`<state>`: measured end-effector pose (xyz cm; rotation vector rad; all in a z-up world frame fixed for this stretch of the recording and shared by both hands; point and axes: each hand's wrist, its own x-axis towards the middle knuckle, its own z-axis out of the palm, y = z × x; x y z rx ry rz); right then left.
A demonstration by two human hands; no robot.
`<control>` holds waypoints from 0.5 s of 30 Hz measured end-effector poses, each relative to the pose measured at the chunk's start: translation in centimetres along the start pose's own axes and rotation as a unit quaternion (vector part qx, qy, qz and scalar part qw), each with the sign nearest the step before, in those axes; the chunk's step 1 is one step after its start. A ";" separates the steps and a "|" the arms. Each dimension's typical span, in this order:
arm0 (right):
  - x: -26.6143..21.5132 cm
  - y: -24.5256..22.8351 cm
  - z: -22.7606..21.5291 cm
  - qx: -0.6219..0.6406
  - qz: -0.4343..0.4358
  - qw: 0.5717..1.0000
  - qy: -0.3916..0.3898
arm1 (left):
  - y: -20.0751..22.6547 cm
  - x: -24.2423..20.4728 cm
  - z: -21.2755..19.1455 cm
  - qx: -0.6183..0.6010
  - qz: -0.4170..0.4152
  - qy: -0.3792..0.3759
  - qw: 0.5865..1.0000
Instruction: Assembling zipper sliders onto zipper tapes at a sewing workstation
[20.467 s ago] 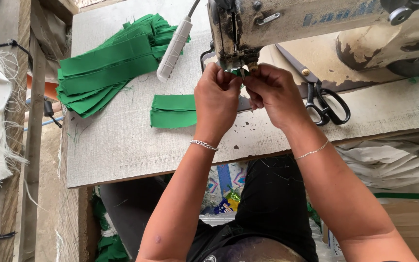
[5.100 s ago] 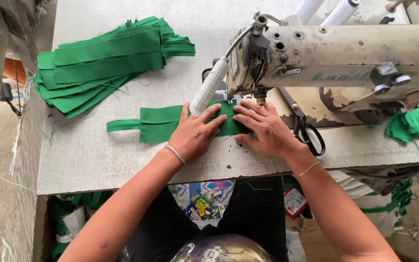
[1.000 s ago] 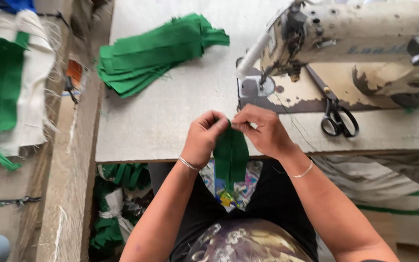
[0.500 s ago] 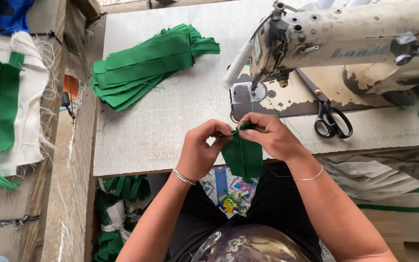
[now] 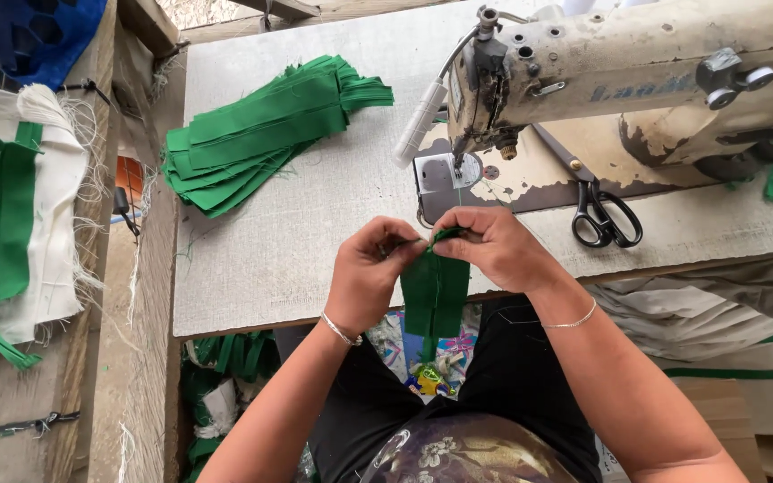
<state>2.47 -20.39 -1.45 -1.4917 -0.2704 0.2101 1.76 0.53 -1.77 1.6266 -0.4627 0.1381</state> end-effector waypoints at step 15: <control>-1.3 -0.2 1.0 -0.059 -0.152 0.986 -0.021 | 0.9 -0.1 1.8 -0.150 -0.136 0.067 0.977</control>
